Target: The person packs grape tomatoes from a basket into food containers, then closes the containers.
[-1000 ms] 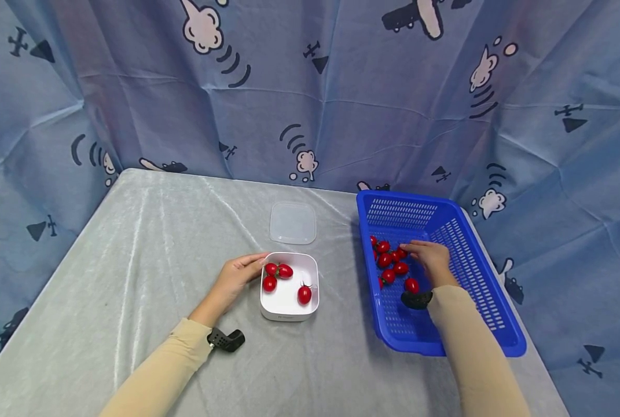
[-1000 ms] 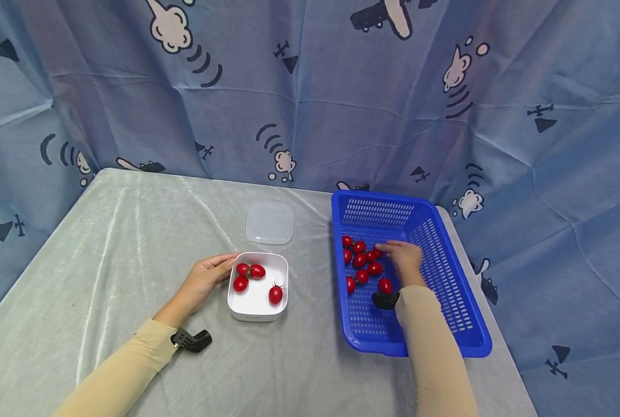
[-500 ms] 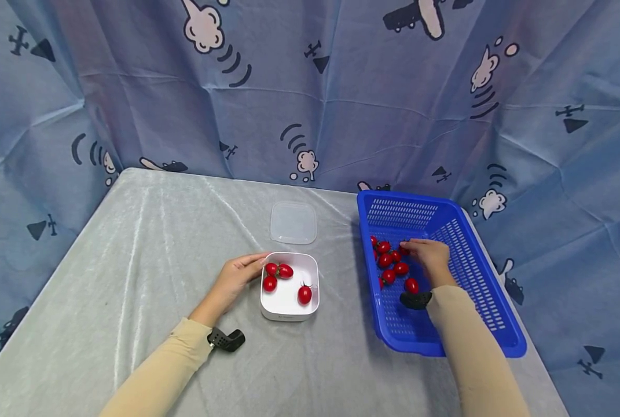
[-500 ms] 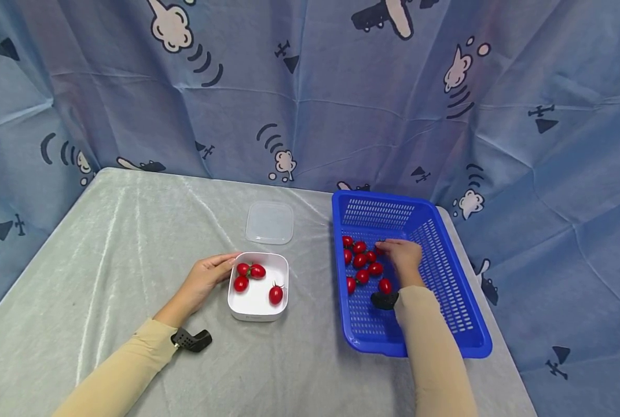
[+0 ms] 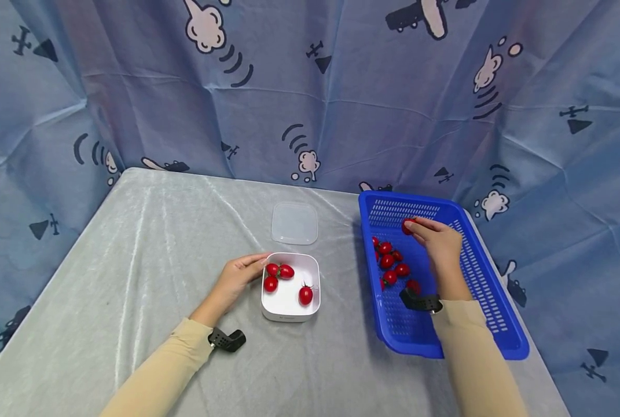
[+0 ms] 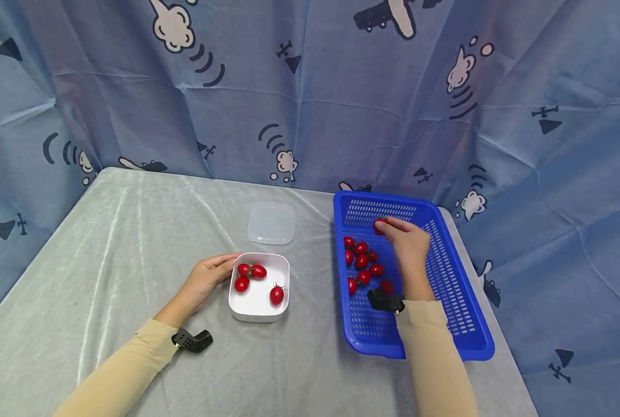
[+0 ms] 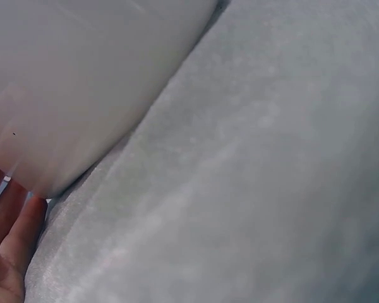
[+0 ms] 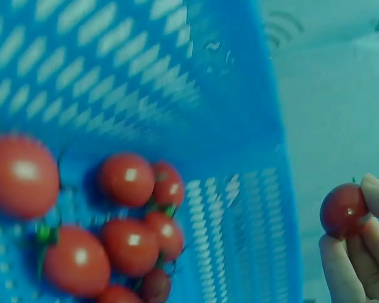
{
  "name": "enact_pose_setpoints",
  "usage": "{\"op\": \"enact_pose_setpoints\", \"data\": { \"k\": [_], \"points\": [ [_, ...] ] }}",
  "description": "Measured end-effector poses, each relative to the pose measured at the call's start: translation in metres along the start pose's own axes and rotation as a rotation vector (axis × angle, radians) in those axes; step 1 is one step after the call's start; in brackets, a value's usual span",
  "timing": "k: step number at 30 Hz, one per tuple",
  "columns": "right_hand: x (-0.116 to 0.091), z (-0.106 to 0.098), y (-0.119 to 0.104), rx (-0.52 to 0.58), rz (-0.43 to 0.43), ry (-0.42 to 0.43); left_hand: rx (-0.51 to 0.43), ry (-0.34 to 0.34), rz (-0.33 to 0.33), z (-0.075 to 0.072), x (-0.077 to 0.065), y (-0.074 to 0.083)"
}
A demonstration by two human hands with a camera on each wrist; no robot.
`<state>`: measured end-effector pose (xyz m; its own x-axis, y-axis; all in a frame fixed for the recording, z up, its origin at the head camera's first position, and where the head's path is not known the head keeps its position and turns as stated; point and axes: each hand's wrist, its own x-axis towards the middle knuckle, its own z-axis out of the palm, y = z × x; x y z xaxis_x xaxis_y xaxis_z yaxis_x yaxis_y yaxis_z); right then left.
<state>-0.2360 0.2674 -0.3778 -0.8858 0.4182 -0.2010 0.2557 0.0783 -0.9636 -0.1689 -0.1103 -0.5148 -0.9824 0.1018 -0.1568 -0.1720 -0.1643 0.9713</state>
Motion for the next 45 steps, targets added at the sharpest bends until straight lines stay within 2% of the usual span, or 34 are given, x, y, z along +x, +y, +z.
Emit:
{"op": "enact_pose_setpoints", "data": {
  "k": [8,16,21,30,37,45],
  "points": [
    [-0.036,0.012,-0.014,0.028,-0.048,-0.070,0.004,0.003,-0.006,0.000,0.000,0.000],
    [-0.060,0.026,-0.024,-0.001,-0.102,-0.175,0.006,0.009,-0.007,0.000,0.000,0.000],
    [-0.074,0.037,-0.027,0.031,-0.124,-0.211,0.017,0.012,-0.009,0.000,0.000,0.000],
    [-0.094,0.062,-0.023,0.008,-0.148,-0.275,0.023,0.012,-0.011,0.000,0.000,0.000],
    [-0.105,0.074,-0.017,0.019,-0.175,-0.309,0.014,0.005,-0.009,0.001,0.000,0.000],
    [-0.117,0.089,-0.010,-0.024,-0.166,-0.333,0.020,0.012,-0.010,0.000,0.000,0.000]
  ]
}}
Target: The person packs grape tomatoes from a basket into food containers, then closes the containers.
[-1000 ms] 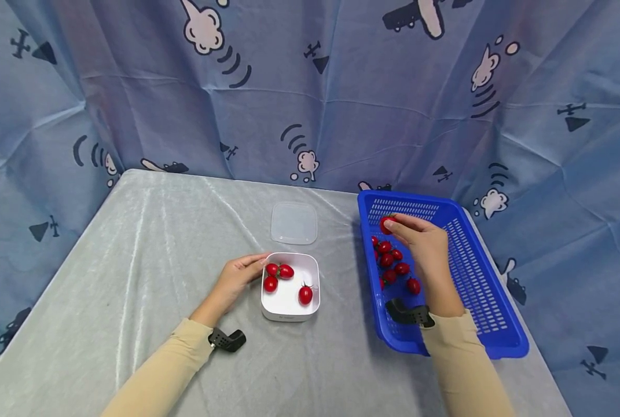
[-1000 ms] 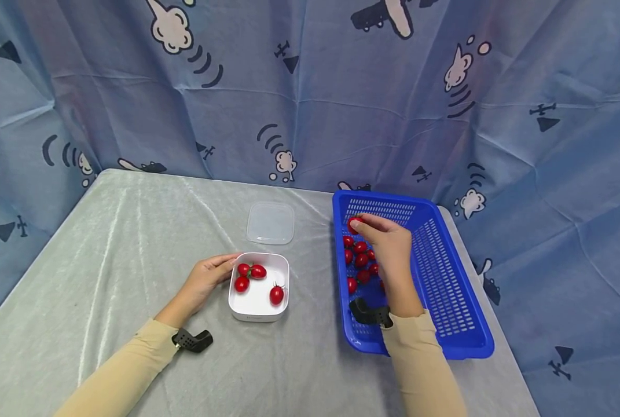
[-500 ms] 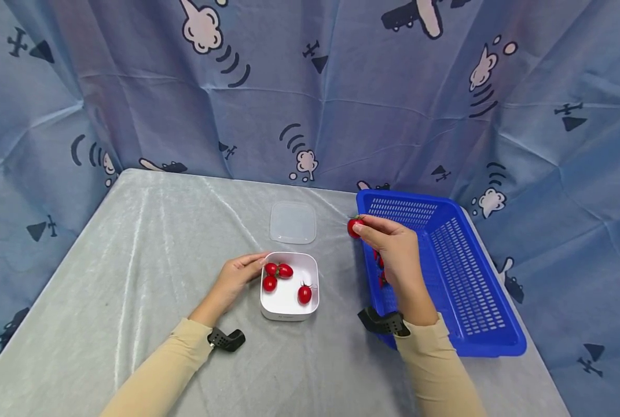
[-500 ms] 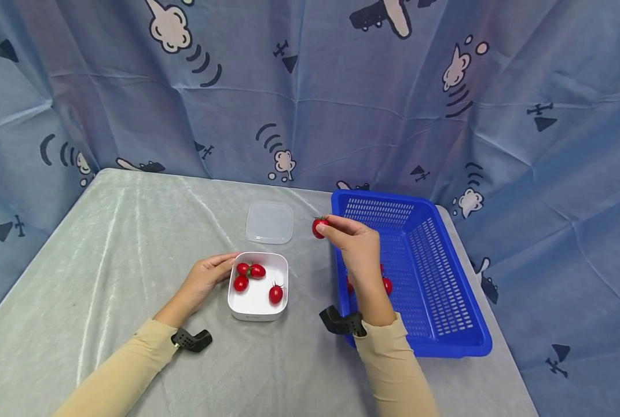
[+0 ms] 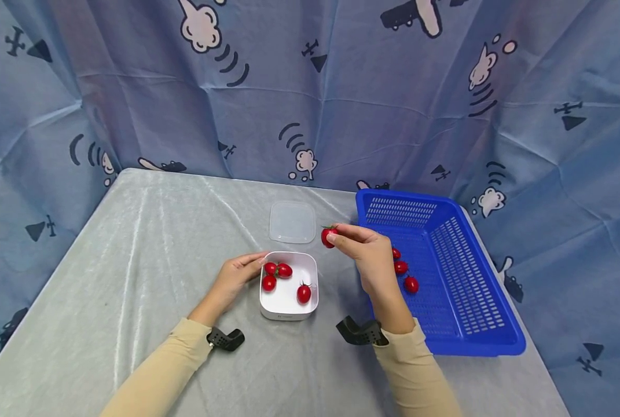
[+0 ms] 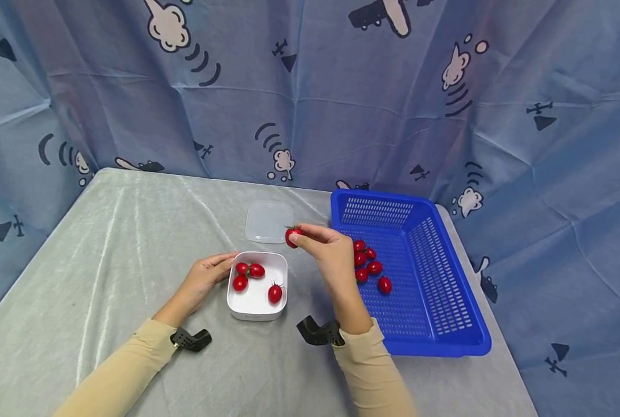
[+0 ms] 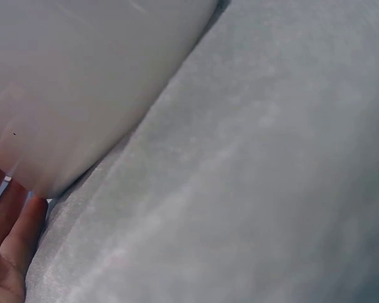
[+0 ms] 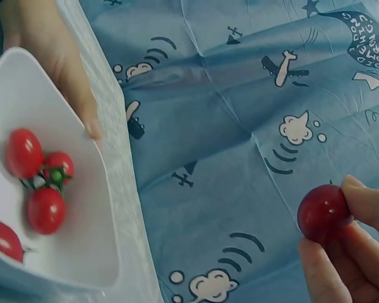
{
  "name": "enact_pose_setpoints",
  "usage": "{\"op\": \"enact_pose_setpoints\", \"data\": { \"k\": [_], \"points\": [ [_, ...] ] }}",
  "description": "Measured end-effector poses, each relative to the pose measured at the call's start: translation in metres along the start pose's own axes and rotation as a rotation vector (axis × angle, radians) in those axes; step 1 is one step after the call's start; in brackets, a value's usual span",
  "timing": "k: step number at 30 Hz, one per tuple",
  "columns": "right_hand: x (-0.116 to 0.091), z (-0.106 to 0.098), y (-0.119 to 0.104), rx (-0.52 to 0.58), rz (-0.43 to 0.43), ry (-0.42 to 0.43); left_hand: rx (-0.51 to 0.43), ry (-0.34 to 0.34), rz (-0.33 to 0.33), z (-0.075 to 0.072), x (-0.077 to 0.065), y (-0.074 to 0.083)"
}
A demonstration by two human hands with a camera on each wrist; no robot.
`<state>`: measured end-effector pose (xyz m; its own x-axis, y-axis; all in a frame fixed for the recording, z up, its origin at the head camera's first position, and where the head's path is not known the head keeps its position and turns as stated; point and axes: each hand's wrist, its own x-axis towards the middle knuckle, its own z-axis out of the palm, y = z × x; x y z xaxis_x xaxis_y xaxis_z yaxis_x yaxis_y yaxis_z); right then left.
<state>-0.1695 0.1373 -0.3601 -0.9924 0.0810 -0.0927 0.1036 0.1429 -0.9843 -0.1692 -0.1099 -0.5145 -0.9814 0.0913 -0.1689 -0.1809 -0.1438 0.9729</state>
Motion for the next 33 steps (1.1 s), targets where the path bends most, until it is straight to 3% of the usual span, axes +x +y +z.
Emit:
{"op": "enact_pose_setpoints", "data": {
  "k": [12,23,33],
  "points": [
    [-0.013,0.033,0.030,0.017,0.031,-0.018,0.009,-0.007,0.002,-0.001,0.001,0.000],
    [-0.010,0.053,0.062,-0.003,0.056,-0.050,0.010,-0.003,0.003,-0.001,0.000,-0.001],
    [-0.009,0.066,0.072,-0.174,0.007,-0.124,0.012,-0.015,0.007,-0.001,0.000,0.000]
  ]
}}
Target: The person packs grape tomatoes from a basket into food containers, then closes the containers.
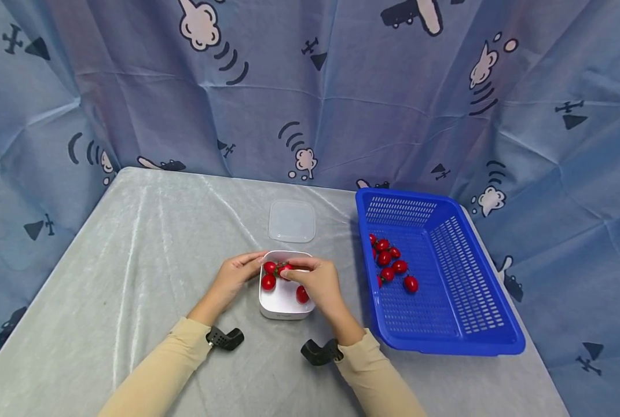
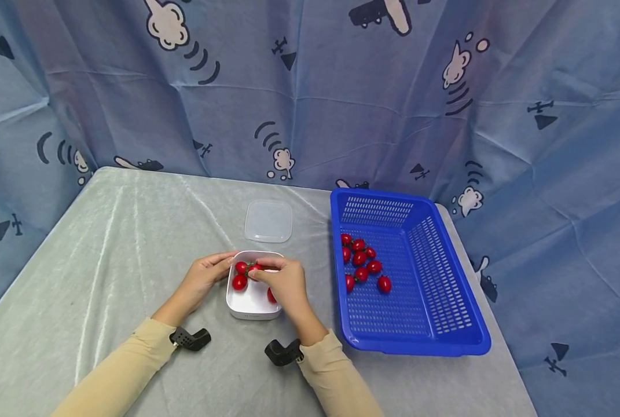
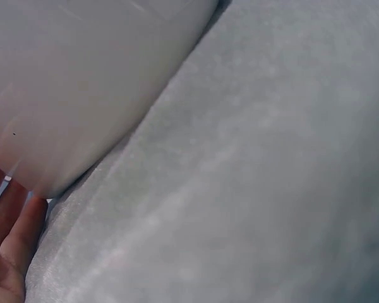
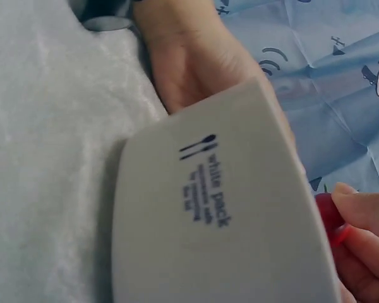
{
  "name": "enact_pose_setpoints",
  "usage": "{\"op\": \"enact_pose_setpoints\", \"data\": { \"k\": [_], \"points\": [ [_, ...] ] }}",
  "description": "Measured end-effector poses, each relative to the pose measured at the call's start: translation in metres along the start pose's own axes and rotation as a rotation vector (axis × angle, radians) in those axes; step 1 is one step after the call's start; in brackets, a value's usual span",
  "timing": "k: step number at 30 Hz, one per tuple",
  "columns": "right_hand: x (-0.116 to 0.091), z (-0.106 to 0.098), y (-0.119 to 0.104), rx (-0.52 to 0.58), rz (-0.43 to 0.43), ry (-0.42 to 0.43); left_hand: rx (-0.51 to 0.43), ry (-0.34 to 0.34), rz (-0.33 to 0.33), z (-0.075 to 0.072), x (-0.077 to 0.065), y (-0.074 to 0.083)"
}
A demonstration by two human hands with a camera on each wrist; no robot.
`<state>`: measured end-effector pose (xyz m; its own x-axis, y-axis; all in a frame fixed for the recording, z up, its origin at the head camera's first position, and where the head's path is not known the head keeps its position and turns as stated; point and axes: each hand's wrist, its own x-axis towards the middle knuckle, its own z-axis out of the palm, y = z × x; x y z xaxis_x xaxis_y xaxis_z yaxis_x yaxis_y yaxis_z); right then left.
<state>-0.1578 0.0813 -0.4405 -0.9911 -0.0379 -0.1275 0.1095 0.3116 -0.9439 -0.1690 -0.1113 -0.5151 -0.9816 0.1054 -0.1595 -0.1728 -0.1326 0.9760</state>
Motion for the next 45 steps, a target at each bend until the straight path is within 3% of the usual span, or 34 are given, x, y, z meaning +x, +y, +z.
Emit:
{"op": "enact_pose_setpoints", "data": {
  "k": [5,12,25,35,45],
  "points": [
    [0.000,0.003,0.001,-0.064,-0.018,0.006,-0.002,-0.004,-0.001,0.000,0.000,0.000],
    [-0.001,0.008,0.002,-0.241,-0.097,0.013,0.013,0.003,0.015,0.000,-0.001,0.001],
    [-0.001,0.010,-0.001,-0.389,-0.138,-0.009,-0.023,-0.018,0.016,0.000,0.000,0.000],
    [-0.007,-0.007,-0.014,-0.258,-0.099,-0.015,-0.018,-0.010,-0.009,0.000,-0.003,-0.001],
    [-0.009,-0.074,-0.067,-0.066,-0.088,0.074,-0.041,-0.005,-0.011,0.001,0.000,0.000]
  ]
}}
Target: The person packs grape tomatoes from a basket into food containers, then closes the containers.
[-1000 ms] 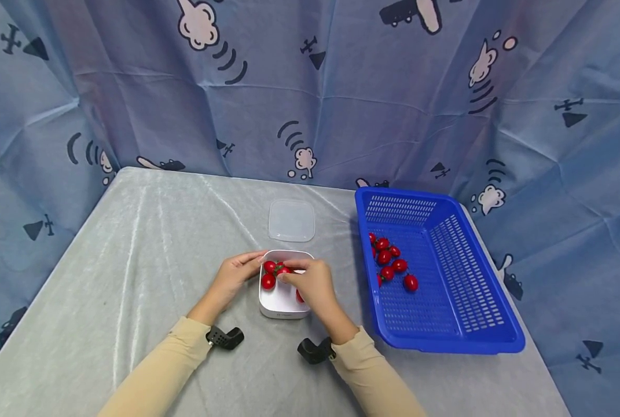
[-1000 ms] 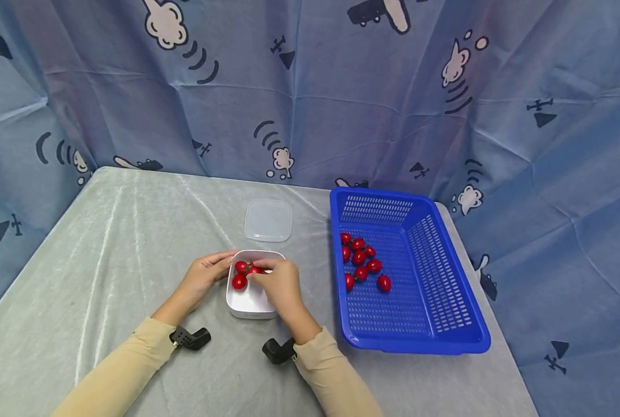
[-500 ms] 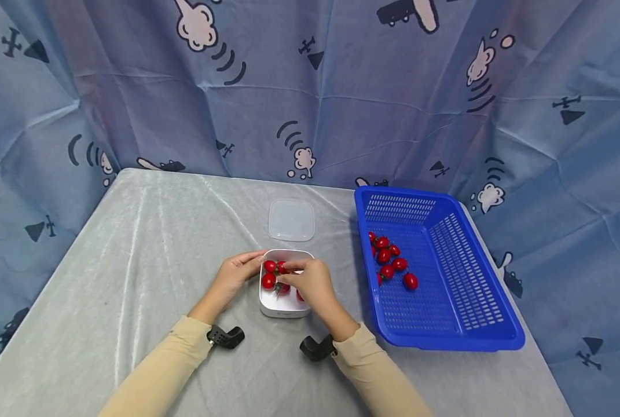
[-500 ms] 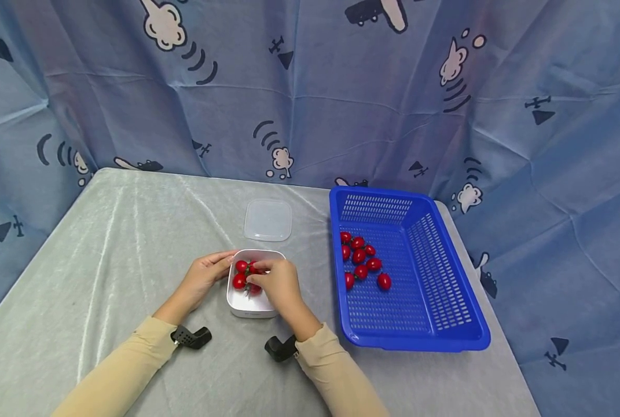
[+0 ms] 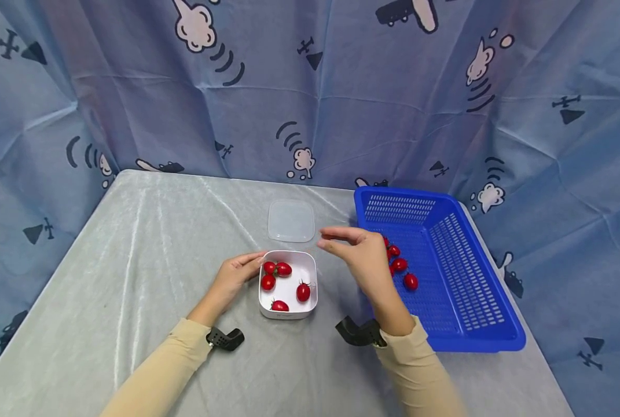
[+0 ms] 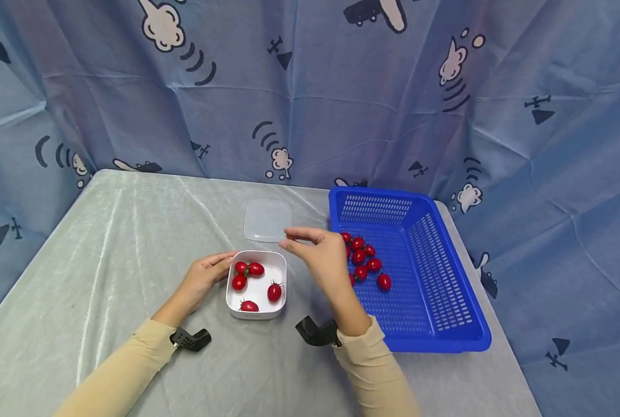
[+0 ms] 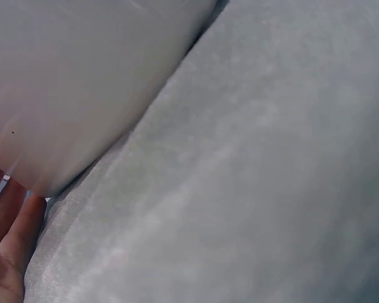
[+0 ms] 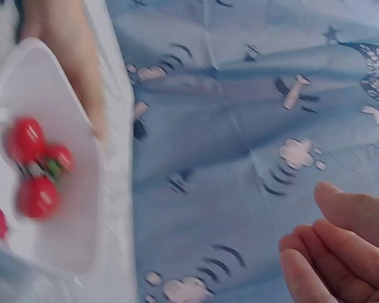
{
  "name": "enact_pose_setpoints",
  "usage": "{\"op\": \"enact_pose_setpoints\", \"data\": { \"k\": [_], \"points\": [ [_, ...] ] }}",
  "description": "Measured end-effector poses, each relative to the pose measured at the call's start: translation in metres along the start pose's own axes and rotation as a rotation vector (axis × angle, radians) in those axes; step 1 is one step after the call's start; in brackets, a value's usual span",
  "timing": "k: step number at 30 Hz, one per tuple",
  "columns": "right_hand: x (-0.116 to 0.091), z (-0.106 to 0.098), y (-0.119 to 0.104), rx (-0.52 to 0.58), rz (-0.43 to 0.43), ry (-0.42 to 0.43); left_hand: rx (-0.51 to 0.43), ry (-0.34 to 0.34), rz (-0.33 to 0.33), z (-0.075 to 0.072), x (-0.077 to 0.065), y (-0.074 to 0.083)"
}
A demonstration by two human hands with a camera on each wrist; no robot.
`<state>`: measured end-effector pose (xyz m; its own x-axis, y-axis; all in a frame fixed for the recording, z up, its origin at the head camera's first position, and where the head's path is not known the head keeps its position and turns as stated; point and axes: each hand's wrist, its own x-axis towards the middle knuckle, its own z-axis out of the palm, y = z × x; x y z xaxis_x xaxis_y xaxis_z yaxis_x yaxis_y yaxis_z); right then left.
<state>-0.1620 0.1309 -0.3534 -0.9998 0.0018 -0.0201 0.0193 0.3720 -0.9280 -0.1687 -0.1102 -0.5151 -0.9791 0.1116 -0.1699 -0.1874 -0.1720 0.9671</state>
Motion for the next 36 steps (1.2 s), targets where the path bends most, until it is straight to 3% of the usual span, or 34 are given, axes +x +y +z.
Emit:
{"op": "enact_pose_setpoints", "data": {
  "k": [7,15,22,30,36],
  "points": [
    [0.010,-0.047,-0.005,0.000,0.004,0.092,0.000,0.002,-0.002,0.000,0.000,0.000],
    [0.025,-0.088,0.013,0.016,0.003,0.073,0.015,0.007,-0.004,0.000,0.000,0.001],
    [0.040,-0.111,0.039,-0.009,0.053,0.095,0.008,0.011,0.001,0.000,0.001,0.001],
    [0.053,-0.128,0.066,0.172,0.084,0.079,-0.005,0.002,-0.006,0.000,0.000,0.000],
    [0.063,-0.138,0.082,0.171,0.161,0.070,-0.012,0.006,-0.009,0.001,0.000,0.001]
  ]
}}
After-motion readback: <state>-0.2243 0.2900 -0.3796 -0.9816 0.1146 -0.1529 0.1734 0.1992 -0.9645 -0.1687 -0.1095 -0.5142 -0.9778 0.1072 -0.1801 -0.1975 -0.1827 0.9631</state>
